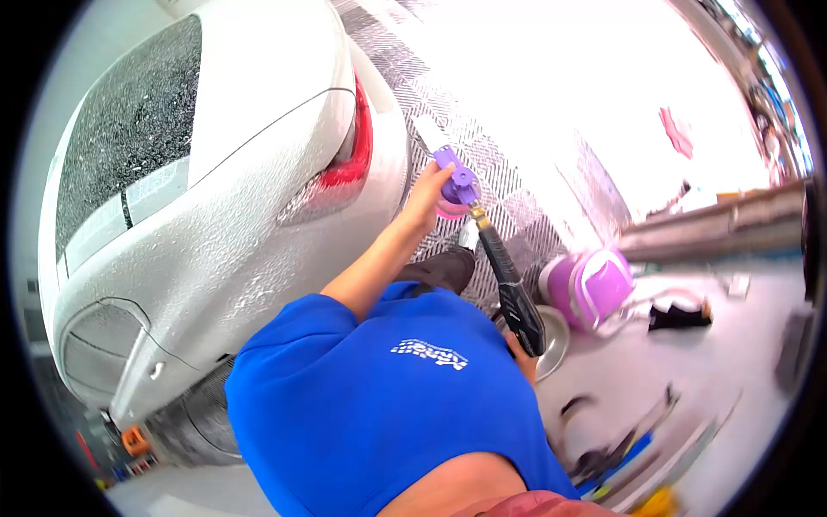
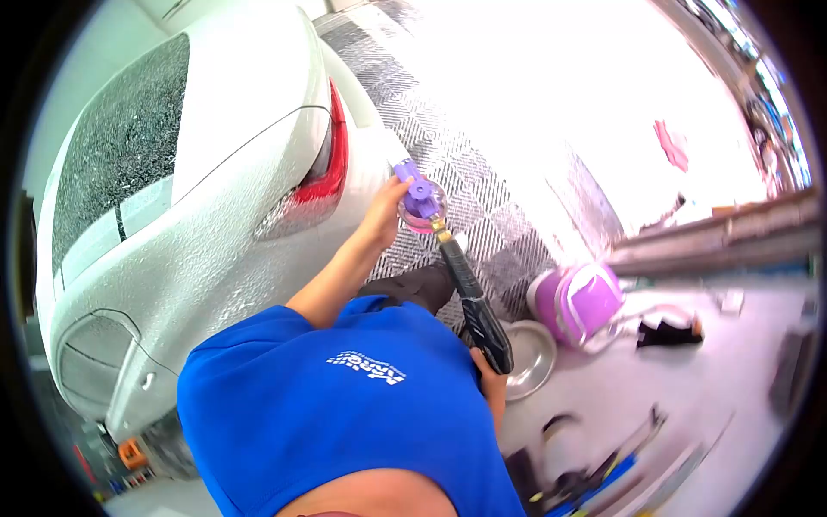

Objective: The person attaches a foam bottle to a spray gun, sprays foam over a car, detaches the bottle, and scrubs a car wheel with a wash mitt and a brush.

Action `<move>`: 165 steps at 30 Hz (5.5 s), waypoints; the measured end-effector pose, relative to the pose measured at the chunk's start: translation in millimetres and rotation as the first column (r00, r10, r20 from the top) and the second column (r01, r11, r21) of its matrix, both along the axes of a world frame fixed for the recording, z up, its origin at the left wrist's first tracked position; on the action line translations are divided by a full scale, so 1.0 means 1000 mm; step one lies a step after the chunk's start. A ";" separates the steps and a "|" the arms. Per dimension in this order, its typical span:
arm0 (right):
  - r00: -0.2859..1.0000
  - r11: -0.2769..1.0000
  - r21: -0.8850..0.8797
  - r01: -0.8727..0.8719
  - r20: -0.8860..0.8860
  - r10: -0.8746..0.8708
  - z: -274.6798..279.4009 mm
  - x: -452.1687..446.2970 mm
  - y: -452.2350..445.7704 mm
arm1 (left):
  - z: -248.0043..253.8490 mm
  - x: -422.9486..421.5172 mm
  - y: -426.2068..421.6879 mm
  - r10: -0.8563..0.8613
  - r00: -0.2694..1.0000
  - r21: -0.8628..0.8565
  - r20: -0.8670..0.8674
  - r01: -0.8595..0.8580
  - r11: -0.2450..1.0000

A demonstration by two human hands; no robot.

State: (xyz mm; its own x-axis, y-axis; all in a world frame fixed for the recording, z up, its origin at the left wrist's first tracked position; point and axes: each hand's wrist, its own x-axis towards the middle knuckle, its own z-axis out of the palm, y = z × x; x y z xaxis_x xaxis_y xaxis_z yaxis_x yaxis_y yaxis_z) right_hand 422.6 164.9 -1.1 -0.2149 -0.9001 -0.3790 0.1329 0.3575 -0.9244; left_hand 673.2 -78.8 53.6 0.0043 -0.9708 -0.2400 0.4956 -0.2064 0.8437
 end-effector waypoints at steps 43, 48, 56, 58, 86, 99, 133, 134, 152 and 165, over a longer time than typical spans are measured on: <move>-0.285 -0.217 0.203 -0.955 -0.423 0.860 -0.020 -0.276 -1.091 | -0.173 -0.310 -0.562 0.962 -0.184 0.481 -0.204 -0.874 -0.065; -0.154 -0.056 0.266 -0.962 -0.364 0.919 -0.007 -0.235 -1.167 | -0.202 -0.245 -0.680 0.946 -0.054 0.479 -0.319 -0.871 0.112; 0.018 0.133 0.265 -0.955 -0.397 0.918 -0.003 -0.186 -1.238 | -0.230 -0.132 -0.860 0.906 0.153 0.411 -0.394 -0.853 0.323; 0.120 0.219 0.179 -0.959 -0.445 0.888 -0.008 -0.176 -1.255 | -0.206 -0.110 -0.899 0.908 0.239 0.384 -0.345 -0.846 0.369; -0.523 -0.564 -0.035 -0.825 -0.332 0.785 0.110 0.007 -1.312 | -0.002 -0.119 -0.744 0.895 -0.435 0.035 -0.100 -0.900 -0.434; -0.283 -0.401 -0.250 -0.881 -0.400 0.872 0.133 0.107 -1.373 | 0.112 0.036 -0.833 0.935 -0.218 -0.232 0.278 -0.960 -0.154; -0.878 -0.906 0.073 -0.416 -0.294 0.379 0.090 0.541 -1.773 | -0.045 0.229 -1.179 0.590 -0.803 0.022 -0.080 -0.593 -0.805; -0.898 -0.933 0.066 -0.353 -0.303 0.319 0.085 0.560 -1.779 | -0.055 0.235 -1.192 0.543 -0.833 0.087 -0.109 -0.552 -0.829; -0.828 -0.757 0.343 -0.557 -0.300 0.473 0.041 0.785 -2.103 | -0.230 0.537 -1.545 0.532 -0.784 0.434 -0.320 -0.620 -0.653; -0.505 -0.497 0.109 -0.861 -0.291 0.812 -0.036 0.931 -2.180 | -0.160 0.832 -1.621 0.945 -0.283 0.478 -0.165 -0.861 -0.175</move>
